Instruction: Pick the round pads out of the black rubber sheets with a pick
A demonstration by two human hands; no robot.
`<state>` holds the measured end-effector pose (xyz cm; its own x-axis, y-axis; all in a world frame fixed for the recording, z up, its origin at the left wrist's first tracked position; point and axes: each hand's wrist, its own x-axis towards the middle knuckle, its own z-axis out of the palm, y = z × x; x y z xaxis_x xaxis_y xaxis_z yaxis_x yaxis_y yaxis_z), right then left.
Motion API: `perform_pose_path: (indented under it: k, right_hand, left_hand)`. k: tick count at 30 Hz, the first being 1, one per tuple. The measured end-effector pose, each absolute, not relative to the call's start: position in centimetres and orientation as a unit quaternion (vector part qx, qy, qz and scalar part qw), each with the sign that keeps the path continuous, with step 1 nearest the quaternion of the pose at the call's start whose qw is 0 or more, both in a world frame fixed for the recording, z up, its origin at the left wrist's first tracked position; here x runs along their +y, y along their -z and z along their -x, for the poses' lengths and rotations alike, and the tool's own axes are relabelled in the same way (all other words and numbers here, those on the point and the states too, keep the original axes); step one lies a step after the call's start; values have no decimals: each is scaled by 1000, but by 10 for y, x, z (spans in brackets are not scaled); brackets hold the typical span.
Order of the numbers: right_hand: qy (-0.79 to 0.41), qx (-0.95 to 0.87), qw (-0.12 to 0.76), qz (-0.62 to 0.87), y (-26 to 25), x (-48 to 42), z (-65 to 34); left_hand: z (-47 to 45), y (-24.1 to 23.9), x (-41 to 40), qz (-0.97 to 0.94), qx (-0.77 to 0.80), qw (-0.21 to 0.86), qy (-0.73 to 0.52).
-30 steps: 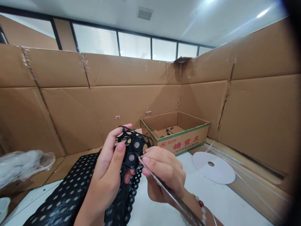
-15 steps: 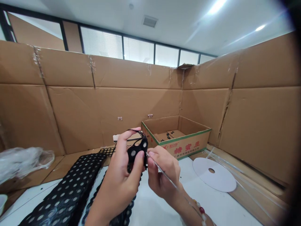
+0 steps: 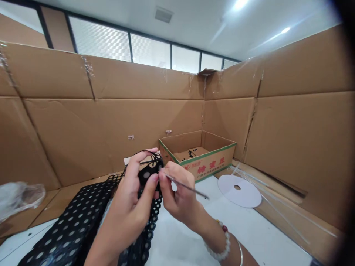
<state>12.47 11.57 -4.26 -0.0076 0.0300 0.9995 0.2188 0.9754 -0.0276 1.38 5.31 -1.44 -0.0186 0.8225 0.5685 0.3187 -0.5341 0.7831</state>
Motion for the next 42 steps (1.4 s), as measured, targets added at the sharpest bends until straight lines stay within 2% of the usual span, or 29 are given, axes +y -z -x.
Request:
perform_pose_path:
  k: [3,6,12,16,18,22,27,29,32,35,37,42]
  right_hand:
    - [-26,-723,682,107,38,114,-127]
    - [-43,-732,668,124,38,115,-126]
    - [50,-701,692,168,48,130,-119]
    - [142,-653,738,89,56,141,-121]
    - [140,-649,744,75,57,140,-125]
    - [37,-615,779,118,50,134,-134]
    - [-225,-568,776,156,34,138,-154]
    - [-273,-543,783,134,28,146,-172]
    - [-227,-472,841,133,22,163,-206]
    - [-72,-422,879,209,29,190,-226]
    - [-4,-449,847,285,41,214,-222]
    - [-40,-553,772,310,71,254,-182]
  left_hand:
    - [-17,13,56,-636,437,239,-589]
    - [-13,15,62,-649,432,236,-581]
    - [-8,22,77,-638,434,227,-595]
    - [-13,28,81,-648,452,182,-586]
    - [-13,31,81,-663,452,175,-571]
    - [-10,34,78,-677,451,210,-543]
    - [-12,31,77,-712,448,209,-498]
    - [-7,29,77,-711,445,213,-501]
    - [11,27,76,-675,448,222,-542]
    - [32,27,74,-657,467,241,-540]
    - [38,28,74,-688,480,229,-494]
    - [28,30,82,-732,544,129,-390]
